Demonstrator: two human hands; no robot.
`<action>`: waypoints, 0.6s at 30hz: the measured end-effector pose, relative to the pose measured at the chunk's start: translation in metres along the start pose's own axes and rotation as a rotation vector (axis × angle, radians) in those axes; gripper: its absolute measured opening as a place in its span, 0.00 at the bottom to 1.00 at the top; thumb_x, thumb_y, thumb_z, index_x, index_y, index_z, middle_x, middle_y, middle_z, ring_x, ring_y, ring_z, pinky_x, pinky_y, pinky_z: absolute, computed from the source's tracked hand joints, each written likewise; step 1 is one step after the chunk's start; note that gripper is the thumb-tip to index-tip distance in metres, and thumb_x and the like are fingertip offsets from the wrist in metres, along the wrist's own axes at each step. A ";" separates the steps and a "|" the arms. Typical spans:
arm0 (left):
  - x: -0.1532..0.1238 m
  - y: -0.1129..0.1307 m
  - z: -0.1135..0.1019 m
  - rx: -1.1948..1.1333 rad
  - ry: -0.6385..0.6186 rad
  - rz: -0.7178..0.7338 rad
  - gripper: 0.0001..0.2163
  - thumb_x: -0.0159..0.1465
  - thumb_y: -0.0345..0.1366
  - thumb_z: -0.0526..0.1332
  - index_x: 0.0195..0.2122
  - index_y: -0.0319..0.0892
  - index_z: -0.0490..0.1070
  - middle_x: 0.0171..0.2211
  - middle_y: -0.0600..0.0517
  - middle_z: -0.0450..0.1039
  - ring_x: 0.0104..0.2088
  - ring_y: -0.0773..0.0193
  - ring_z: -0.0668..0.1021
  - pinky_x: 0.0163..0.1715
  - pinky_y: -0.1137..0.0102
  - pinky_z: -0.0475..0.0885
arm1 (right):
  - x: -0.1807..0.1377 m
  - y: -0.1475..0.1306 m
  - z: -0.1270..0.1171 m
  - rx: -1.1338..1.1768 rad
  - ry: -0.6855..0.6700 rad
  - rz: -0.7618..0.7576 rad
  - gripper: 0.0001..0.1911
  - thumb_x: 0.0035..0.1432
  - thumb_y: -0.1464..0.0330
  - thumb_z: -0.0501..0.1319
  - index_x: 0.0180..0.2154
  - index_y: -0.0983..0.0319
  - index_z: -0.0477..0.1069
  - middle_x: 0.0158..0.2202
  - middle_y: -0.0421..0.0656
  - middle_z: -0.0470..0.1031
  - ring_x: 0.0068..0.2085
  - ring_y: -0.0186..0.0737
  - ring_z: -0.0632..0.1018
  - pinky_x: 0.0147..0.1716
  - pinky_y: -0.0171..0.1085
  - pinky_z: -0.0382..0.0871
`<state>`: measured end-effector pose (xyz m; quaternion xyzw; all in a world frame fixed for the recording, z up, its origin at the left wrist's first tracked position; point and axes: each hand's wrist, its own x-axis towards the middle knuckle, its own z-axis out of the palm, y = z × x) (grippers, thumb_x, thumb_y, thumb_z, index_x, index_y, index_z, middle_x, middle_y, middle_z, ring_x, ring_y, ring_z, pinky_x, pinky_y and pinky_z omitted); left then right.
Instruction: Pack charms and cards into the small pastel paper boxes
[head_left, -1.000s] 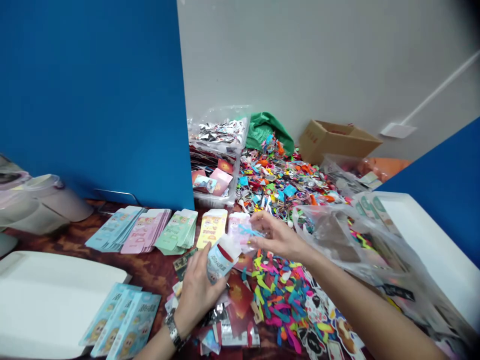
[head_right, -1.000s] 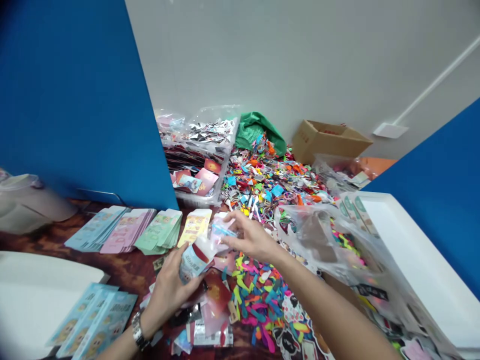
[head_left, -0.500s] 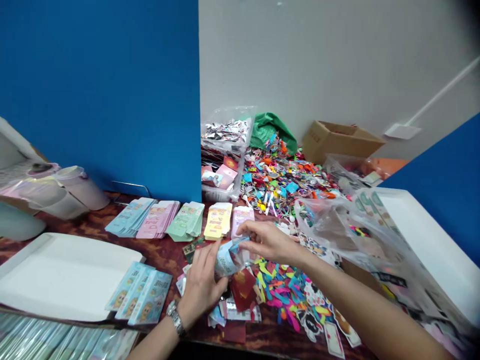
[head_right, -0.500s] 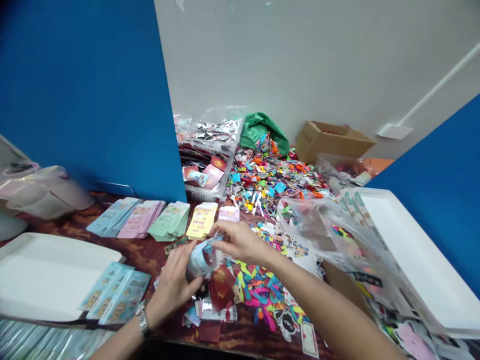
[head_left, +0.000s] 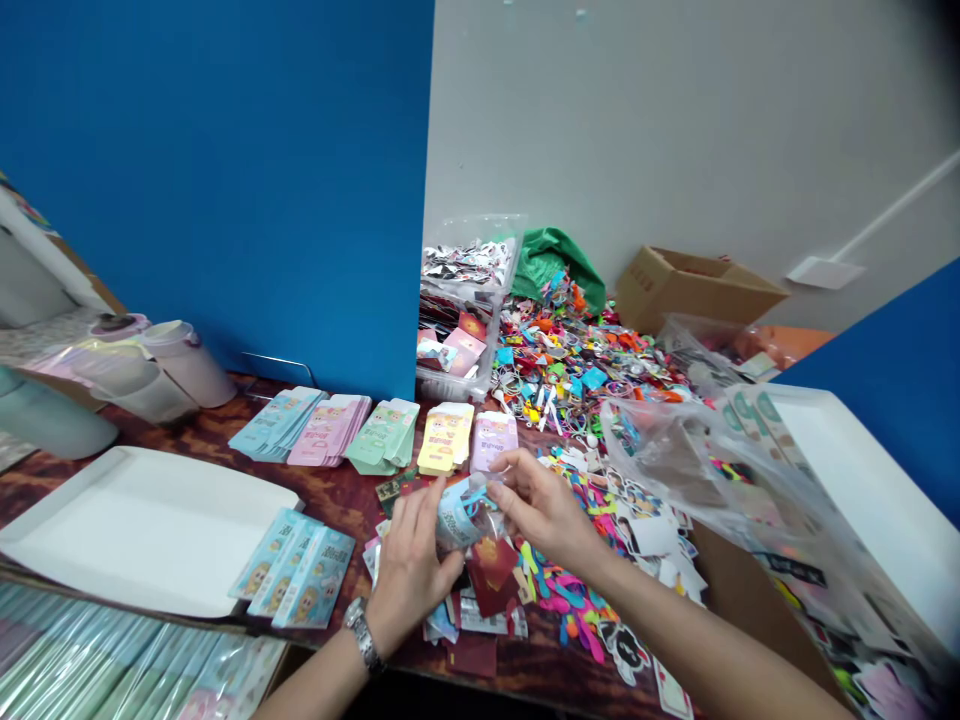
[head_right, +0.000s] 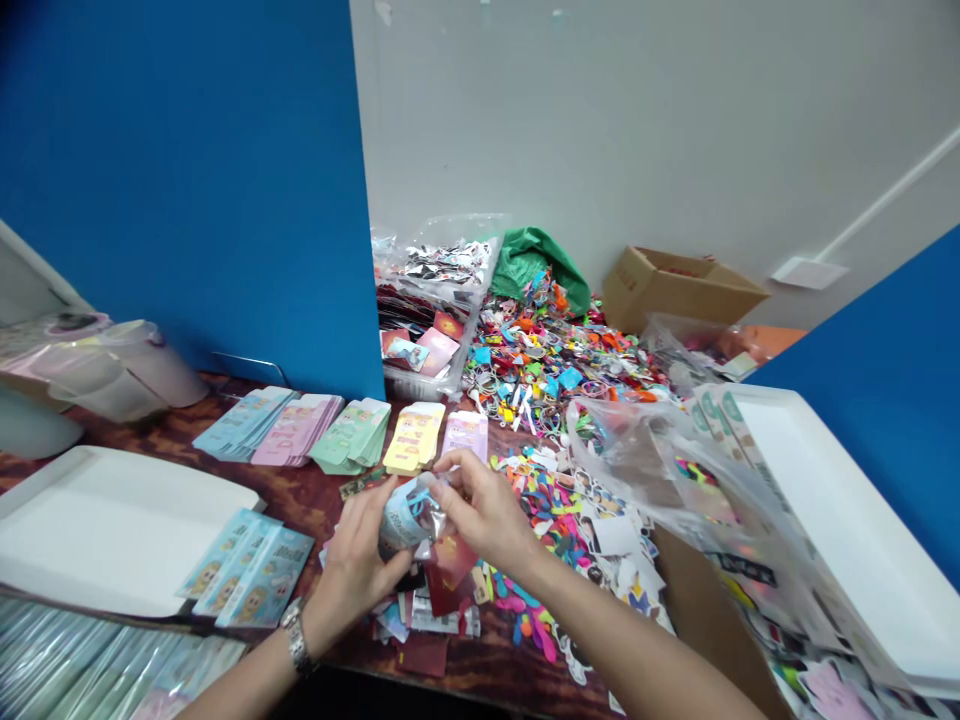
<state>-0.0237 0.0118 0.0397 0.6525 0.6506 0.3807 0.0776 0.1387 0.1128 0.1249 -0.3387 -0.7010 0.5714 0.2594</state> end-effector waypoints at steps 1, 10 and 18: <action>0.000 0.001 -0.001 0.012 0.014 0.016 0.35 0.57 0.28 0.60 0.65 0.40 0.49 0.53 0.42 0.65 0.52 0.51 0.68 0.52 0.57 0.66 | 0.000 -0.002 0.001 0.010 0.001 0.005 0.12 0.62 0.59 0.59 0.42 0.57 0.62 0.25 0.32 0.68 0.19 0.29 0.72 0.17 0.28 0.66; 0.005 0.007 -0.006 -0.036 0.046 0.005 0.35 0.55 0.29 0.61 0.64 0.40 0.51 0.53 0.42 0.66 0.53 0.51 0.69 0.52 0.58 0.67 | -0.003 0.002 0.005 -0.142 0.080 -0.108 0.10 0.65 0.61 0.57 0.44 0.58 0.62 0.25 0.34 0.71 0.21 0.31 0.73 0.20 0.30 0.69; 0.002 0.010 -0.001 -0.104 0.024 0.002 0.32 0.57 0.32 0.61 0.62 0.39 0.54 0.53 0.41 0.67 0.53 0.53 0.71 0.53 0.57 0.67 | -0.008 0.020 0.016 -0.826 0.273 -0.774 0.08 0.63 0.74 0.58 0.43 0.61 0.72 0.35 0.45 0.77 0.37 0.41 0.75 0.38 0.41 0.72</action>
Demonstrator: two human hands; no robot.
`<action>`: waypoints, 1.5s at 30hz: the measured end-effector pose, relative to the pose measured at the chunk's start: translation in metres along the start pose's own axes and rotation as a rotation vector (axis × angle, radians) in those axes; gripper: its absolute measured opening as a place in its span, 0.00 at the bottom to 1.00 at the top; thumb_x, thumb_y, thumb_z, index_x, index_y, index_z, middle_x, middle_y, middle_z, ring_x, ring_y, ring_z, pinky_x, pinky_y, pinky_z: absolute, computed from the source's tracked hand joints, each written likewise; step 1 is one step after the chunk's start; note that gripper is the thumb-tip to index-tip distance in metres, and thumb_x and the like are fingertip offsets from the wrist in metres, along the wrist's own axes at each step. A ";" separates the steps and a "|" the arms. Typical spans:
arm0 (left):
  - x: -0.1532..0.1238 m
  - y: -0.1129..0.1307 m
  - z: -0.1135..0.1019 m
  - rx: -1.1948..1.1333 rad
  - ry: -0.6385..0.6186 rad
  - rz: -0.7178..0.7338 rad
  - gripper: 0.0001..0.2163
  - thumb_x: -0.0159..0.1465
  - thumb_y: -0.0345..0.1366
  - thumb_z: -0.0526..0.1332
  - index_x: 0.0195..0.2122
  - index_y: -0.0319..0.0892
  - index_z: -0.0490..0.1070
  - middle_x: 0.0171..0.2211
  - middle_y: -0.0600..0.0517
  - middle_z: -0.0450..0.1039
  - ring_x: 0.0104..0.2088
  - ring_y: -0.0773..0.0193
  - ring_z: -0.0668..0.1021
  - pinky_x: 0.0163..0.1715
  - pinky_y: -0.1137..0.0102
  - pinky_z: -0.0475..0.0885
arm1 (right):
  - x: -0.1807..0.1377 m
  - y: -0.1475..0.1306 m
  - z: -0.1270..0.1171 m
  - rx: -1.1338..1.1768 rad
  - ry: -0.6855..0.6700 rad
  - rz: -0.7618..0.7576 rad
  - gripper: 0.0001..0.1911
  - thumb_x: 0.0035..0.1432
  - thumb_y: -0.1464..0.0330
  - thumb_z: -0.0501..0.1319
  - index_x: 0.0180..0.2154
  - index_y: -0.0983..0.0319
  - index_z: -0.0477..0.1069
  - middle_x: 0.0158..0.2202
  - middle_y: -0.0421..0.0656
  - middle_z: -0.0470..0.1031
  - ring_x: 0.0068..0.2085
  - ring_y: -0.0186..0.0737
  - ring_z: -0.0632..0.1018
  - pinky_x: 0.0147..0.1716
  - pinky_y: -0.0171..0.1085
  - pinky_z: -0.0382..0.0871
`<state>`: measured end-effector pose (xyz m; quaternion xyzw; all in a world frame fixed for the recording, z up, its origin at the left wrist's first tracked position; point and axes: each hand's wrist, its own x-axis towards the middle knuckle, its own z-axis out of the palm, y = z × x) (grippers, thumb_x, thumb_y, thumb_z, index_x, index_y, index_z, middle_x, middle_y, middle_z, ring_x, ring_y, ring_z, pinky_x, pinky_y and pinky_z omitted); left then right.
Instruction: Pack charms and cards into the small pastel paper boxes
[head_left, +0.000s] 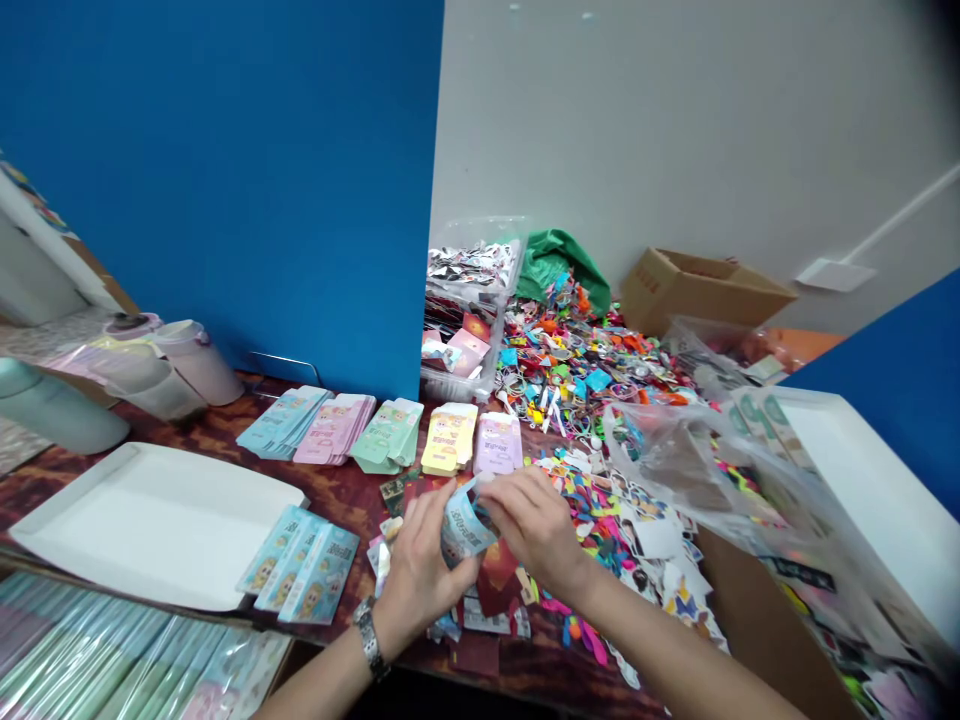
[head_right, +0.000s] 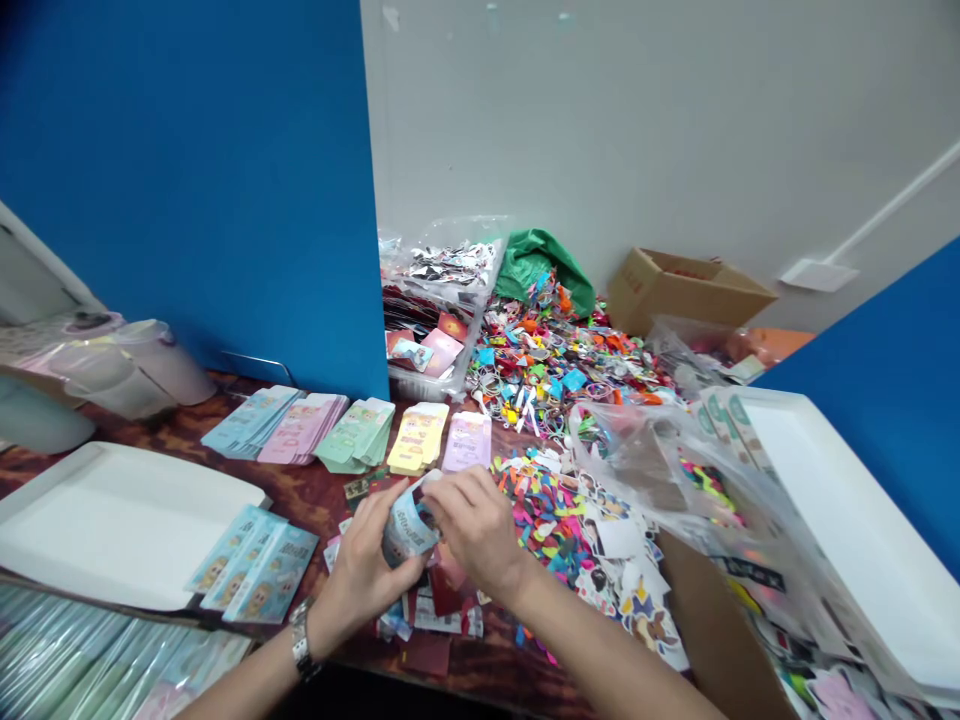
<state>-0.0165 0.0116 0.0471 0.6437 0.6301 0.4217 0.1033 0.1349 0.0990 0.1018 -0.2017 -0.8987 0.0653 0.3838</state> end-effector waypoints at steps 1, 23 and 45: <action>0.000 0.000 0.001 -0.003 -0.002 0.001 0.32 0.56 0.32 0.61 0.62 0.39 0.54 0.53 0.41 0.67 0.53 0.52 0.71 0.53 0.57 0.67 | -0.001 -0.002 0.000 0.017 -0.035 -0.030 0.11 0.63 0.75 0.57 0.46 0.61 0.71 0.35 0.45 0.78 0.38 0.41 0.76 0.40 0.41 0.73; -0.001 -0.002 -0.010 -0.100 -0.059 0.067 0.28 0.61 0.37 0.62 0.61 0.49 0.53 0.50 0.46 0.67 0.49 0.58 0.74 0.47 0.62 0.72 | -0.019 -0.003 -0.016 0.305 -0.166 0.254 0.18 0.63 0.74 0.54 0.53 0.57 0.66 0.46 0.46 0.75 0.47 0.40 0.76 0.46 0.39 0.72; -0.006 0.001 -0.006 0.048 -0.129 -0.003 0.43 0.61 0.37 0.59 0.69 0.44 0.28 0.49 0.42 0.68 0.48 0.53 0.74 0.45 0.60 0.72 | -0.008 -0.024 -0.008 0.419 -0.133 0.494 0.09 0.64 0.70 0.57 0.44 0.58 0.74 0.40 0.45 0.78 0.41 0.41 0.78 0.40 0.38 0.74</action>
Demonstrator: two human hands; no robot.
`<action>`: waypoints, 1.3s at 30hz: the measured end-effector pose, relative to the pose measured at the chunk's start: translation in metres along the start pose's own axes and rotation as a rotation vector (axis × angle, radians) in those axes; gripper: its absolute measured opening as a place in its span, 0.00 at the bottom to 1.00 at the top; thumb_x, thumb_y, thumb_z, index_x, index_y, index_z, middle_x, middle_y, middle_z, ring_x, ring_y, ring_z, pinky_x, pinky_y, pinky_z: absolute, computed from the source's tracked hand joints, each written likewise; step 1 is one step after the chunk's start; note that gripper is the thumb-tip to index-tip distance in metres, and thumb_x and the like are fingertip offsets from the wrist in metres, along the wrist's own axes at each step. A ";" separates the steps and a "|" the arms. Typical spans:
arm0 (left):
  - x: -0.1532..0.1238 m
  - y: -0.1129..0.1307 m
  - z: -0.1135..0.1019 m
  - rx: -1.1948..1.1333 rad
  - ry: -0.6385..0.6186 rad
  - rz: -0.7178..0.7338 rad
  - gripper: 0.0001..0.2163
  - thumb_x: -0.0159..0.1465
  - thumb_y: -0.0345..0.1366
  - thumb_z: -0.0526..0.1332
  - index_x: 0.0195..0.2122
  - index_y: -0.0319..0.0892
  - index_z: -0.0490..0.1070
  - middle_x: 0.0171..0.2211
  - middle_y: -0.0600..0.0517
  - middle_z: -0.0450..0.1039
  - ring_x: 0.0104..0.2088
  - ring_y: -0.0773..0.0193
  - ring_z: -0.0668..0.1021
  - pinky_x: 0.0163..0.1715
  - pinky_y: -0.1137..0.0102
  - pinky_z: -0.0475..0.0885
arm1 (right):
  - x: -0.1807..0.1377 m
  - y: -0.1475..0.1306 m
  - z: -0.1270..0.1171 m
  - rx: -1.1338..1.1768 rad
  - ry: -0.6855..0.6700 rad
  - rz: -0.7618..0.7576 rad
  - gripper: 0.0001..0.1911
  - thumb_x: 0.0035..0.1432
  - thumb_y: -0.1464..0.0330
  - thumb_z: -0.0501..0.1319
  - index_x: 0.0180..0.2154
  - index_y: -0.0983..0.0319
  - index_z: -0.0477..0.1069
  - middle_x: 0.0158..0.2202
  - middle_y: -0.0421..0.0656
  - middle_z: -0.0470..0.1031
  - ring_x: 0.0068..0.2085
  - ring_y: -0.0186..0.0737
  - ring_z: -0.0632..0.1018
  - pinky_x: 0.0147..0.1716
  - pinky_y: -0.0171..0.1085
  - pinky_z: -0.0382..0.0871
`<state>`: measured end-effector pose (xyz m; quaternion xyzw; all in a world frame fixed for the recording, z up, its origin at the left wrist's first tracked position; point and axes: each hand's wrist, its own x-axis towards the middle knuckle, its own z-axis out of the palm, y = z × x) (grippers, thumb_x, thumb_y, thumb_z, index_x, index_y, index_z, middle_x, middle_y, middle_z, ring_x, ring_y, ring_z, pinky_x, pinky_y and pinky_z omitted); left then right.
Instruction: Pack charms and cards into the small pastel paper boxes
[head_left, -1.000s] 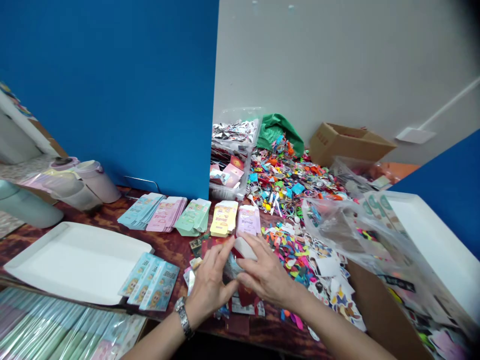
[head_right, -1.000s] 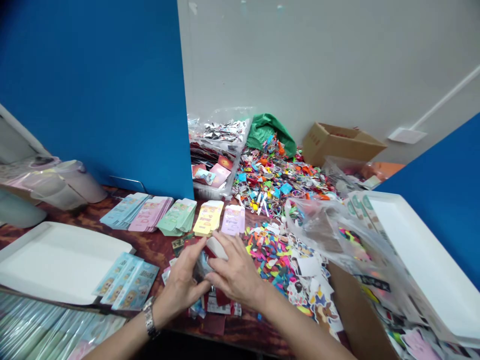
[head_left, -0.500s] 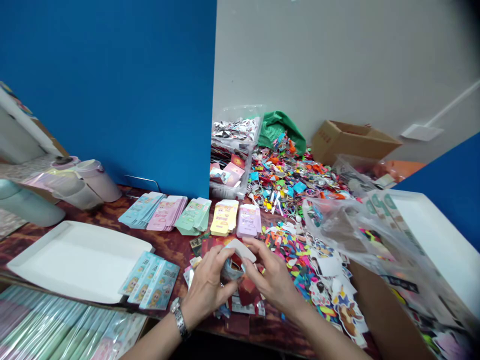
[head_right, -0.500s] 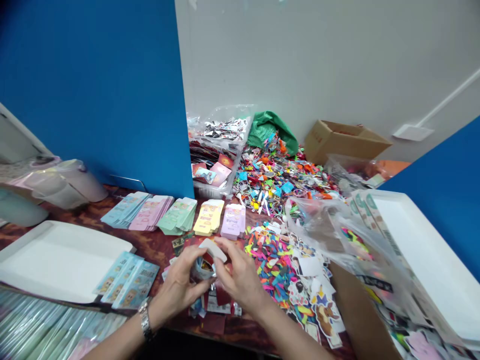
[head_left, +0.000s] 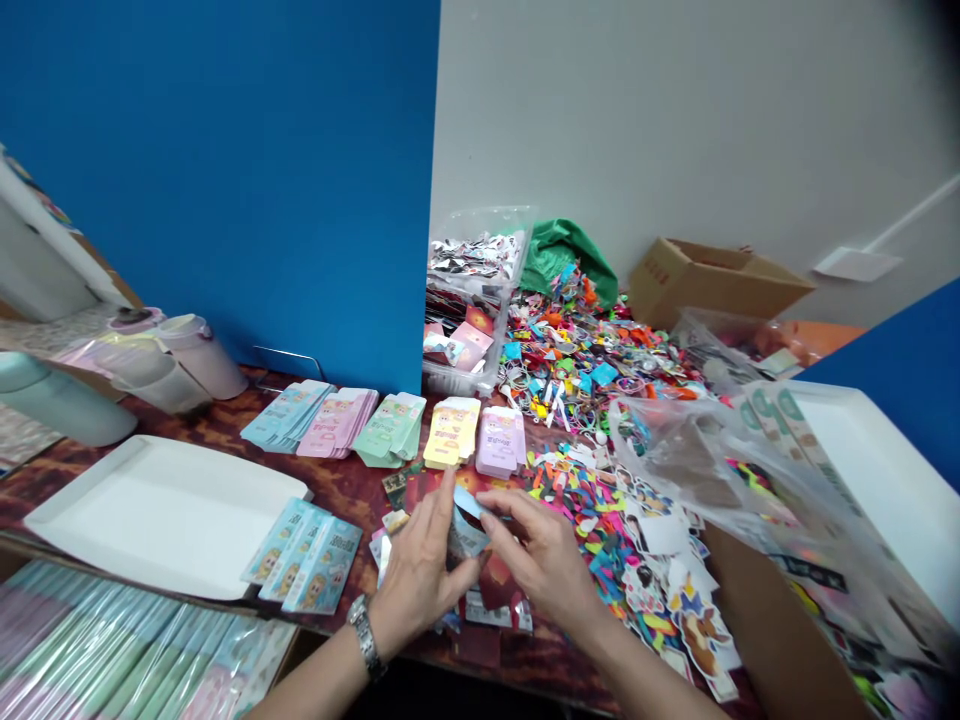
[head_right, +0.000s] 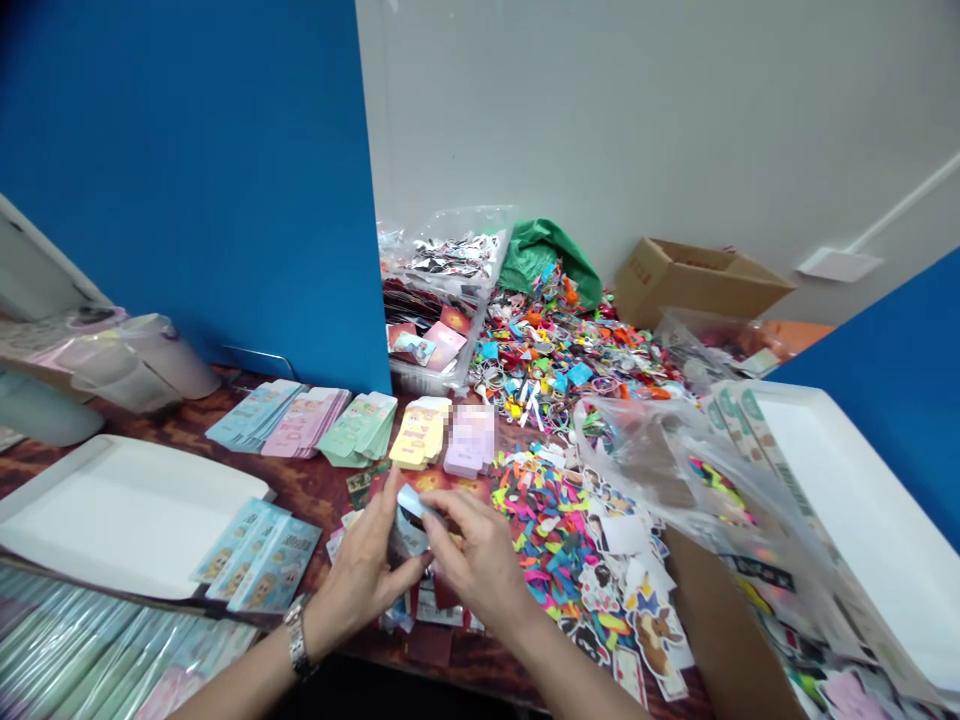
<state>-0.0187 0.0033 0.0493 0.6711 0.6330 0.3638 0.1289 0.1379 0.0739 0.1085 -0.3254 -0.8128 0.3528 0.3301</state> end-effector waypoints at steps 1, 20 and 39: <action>0.000 0.000 0.000 -0.003 -0.002 -0.003 0.44 0.61 0.37 0.59 0.69 0.44 0.27 0.48 0.42 0.68 0.47 0.53 0.73 0.45 0.60 0.72 | 0.000 0.000 0.000 -0.013 0.003 -0.018 0.10 0.64 0.70 0.57 0.44 0.58 0.74 0.40 0.45 0.78 0.41 0.41 0.78 0.41 0.38 0.74; -0.021 0.005 -0.014 0.325 -0.066 -0.040 0.45 0.58 0.35 0.57 0.68 0.39 0.23 0.53 0.38 0.62 0.48 0.49 0.70 0.45 0.56 0.72 | -0.032 0.016 0.051 -0.184 0.042 -0.303 0.30 0.65 0.76 0.50 0.67 0.58 0.50 0.59 0.50 0.69 0.59 0.44 0.72 0.55 0.44 0.72; -0.066 -0.059 -0.052 0.969 -0.019 -0.188 0.22 0.65 0.34 0.55 0.61 0.41 0.63 0.58 0.37 0.64 0.57 0.36 0.65 0.52 0.45 0.63 | -0.014 0.040 0.120 -0.530 -0.566 -0.460 0.33 0.52 0.54 0.67 0.57 0.57 0.65 0.62 0.53 0.63 0.63 0.63 0.61 0.56 0.70 0.54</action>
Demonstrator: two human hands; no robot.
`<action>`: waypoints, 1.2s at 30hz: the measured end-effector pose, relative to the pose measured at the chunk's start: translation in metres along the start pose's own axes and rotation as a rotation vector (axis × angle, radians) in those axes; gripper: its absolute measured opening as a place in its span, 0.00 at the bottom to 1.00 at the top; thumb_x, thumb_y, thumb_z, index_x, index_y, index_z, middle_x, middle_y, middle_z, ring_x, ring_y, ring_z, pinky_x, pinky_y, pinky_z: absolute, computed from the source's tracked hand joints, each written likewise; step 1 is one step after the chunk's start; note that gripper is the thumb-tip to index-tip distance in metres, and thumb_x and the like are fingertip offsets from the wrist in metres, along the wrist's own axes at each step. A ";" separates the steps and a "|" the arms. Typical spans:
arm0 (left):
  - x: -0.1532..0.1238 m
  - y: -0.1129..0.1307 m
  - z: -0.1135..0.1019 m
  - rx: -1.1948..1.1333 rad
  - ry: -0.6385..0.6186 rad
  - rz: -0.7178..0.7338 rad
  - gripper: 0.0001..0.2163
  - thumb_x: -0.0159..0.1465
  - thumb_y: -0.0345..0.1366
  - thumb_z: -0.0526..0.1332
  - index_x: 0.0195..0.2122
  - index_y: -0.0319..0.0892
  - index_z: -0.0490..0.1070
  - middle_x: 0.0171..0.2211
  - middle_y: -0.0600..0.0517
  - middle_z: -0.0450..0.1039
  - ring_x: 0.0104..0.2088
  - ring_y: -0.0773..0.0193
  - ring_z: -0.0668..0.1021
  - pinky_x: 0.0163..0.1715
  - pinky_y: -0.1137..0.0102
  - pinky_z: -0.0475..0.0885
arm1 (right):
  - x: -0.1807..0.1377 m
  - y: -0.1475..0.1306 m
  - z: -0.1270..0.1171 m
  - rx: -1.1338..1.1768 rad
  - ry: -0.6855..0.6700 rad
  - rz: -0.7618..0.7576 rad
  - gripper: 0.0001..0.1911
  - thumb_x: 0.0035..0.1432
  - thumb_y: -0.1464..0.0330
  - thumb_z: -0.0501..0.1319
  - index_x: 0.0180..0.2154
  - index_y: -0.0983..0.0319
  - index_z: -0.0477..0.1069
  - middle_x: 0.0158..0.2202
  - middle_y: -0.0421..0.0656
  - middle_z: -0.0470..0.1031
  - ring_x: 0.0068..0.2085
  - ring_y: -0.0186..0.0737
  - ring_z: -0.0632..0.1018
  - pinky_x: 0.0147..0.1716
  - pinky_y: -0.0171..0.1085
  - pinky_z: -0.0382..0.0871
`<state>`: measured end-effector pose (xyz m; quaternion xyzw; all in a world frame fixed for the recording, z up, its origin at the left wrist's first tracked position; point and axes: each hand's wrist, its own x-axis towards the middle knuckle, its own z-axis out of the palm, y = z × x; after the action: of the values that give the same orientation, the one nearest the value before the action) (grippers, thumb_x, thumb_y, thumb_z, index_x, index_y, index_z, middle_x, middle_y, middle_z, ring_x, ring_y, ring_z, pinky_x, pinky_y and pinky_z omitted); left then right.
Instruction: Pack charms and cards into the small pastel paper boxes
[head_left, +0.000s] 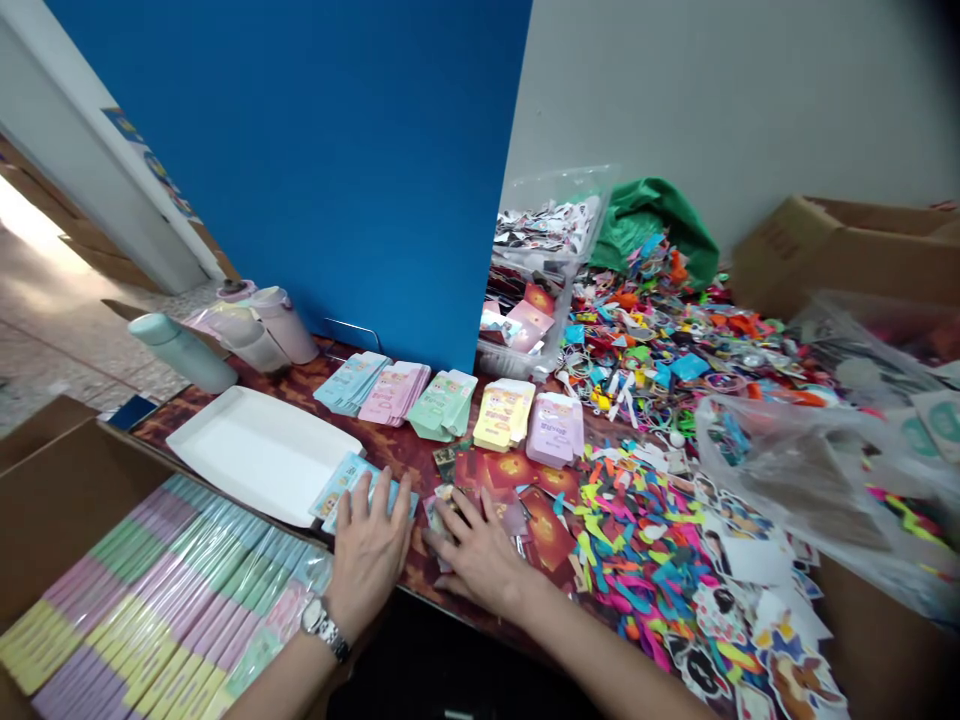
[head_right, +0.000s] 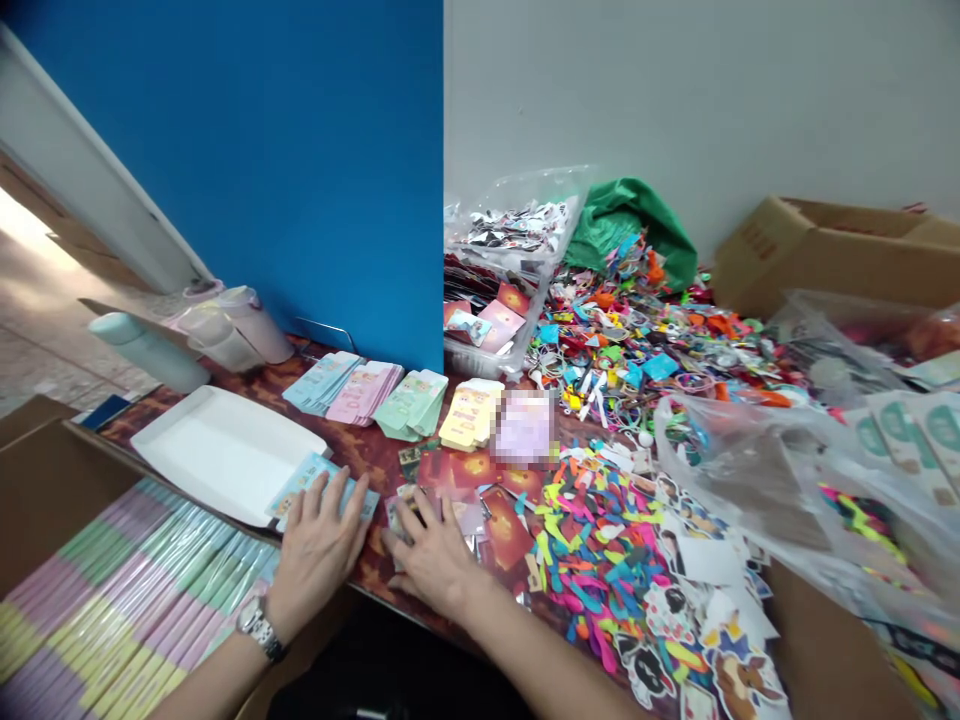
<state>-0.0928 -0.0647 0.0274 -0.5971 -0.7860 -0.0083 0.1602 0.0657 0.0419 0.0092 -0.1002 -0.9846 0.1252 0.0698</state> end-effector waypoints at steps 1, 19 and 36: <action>-0.002 0.000 0.002 0.005 -0.005 -0.001 0.22 0.65 0.33 0.55 0.60 0.41 0.64 0.59 0.37 0.64 0.58 0.36 0.65 0.52 0.44 0.62 | -0.002 0.002 0.003 -0.009 -0.032 0.006 0.32 0.55 0.53 0.65 0.58 0.56 0.65 0.63 0.53 0.63 0.63 0.63 0.61 0.56 0.71 0.53; 0.195 -0.119 0.057 -0.271 -0.029 -0.566 0.36 0.62 0.55 0.55 0.63 0.32 0.55 0.63 0.29 0.54 0.63 0.32 0.57 0.56 0.41 0.57 | -0.025 0.026 -0.007 -0.310 0.304 -0.129 0.27 0.55 0.67 0.63 0.57 0.58 0.67 0.55 0.48 0.73 0.51 0.51 0.76 0.48 0.48 0.72; 0.153 -0.072 0.000 -0.611 0.162 -0.400 0.41 0.48 0.52 0.68 0.58 0.37 0.54 0.52 0.40 0.64 0.55 0.48 0.70 0.53 0.59 0.68 | 0.005 0.015 -0.061 -0.060 0.483 0.037 0.23 0.64 0.69 0.56 0.60 0.61 0.61 0.57 0.51 0.70 0.56 0.47 0.73 0.54 0.48 0.70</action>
<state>-0.1970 0.0579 0.0800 -0.4492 -0.8332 -0.3208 0.0312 0.0733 0.0712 0.0641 -0.1472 -0.9406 0.0697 0.2980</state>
